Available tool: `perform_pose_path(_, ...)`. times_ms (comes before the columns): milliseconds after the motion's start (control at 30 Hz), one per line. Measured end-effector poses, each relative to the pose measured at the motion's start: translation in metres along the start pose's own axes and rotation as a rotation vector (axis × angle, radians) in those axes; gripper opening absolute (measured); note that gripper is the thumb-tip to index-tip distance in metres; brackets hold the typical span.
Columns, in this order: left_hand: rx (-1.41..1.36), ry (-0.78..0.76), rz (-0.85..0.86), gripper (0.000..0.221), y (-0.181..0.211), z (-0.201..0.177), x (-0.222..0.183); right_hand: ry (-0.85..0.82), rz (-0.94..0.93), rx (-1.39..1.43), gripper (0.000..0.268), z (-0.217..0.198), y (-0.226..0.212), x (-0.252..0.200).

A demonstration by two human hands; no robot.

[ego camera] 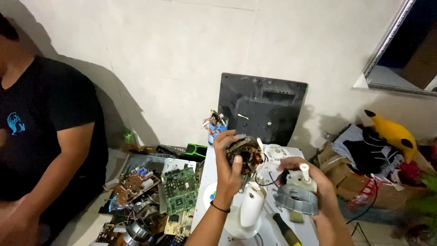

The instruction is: Reassembling and inspecting the motor and housing components of an electric fan.

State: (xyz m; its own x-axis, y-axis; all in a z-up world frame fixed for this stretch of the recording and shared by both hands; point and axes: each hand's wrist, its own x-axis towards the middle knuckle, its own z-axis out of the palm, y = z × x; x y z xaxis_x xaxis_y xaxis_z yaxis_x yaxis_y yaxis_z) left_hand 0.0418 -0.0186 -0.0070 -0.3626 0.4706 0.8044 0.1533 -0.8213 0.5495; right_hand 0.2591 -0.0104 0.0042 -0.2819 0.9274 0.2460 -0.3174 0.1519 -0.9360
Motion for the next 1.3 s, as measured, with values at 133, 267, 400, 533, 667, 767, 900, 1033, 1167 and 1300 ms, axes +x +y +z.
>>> perform_pose_path(133, 0.022, 0.004, 0.018, 0.041, -0.003, 0.0, -0.003, -0.227, 0.062, 0.078, 0.045, -0.012, 0.006, 0.022)
perform_pose_path(267, -0.005, -0.011, -0.005, 0.04, -0.005, -0.001, -0.003, -0.224, 0.086, -0.457, 0.029, 0.017, -0.027, 0.035)
perform_pose_path(400, -0.062, -0.033, -0.102, 0.053, -0.001, 0.0, -0.002, -0.283, 0.08, -0.909, 0.019, 0.039, -0.052, 0.044)
perform_pose_path(533, -0.089, -0.018, -0.079, 0.041, -0.003, 0.001, -0.005, -0.185, 0.089, -1.037, 0.031, 0.052, -0.063, 0.042)
perform_pose_path(667, -0.236, 0.002, -0.126, 0.037, -0.001, 0.001, -0.007, -0.11, 0.083, -0.982, 0.027, 0.053, -0.061, 0.041)
perform_pose_path(767, -0.247, -0.012, -0.167, 0.04, -0.001, 0.001, -0.007, -0.05, 0.058, -0.965, 0.025, 0.059, -0.068, 0.04)
perform_pose_path(900, -0.204, -0.015, -0.121, 0.039, -0.001, 0.002, -0.007, -0.108, -0.024, -0.974, 0.024, 0.058, -0.072, 0.043)
perform_pose_path(1033, -0.223, -0.029, -0.091, 0.035, -0.006, 0.003, -0.006, -0.139, 0.01, -1.047, 0.027, 0.061, -0.078, 0.045)
perform_pose_path(1167, -0.158, -0.047, -0.1, 0.033, -0.001, 0.004, 0.0, -0.139, 0.073, -0.771, 0.031, 0.059, -0.082, 0.047)
perform_pose_path(1300, -0.158, -0.038, -0.101, 0.036, 0.002, 0.005, 0.003, -0.18, 0.107, -0.746, 0.029, 0.054, -0.086, 0.055)
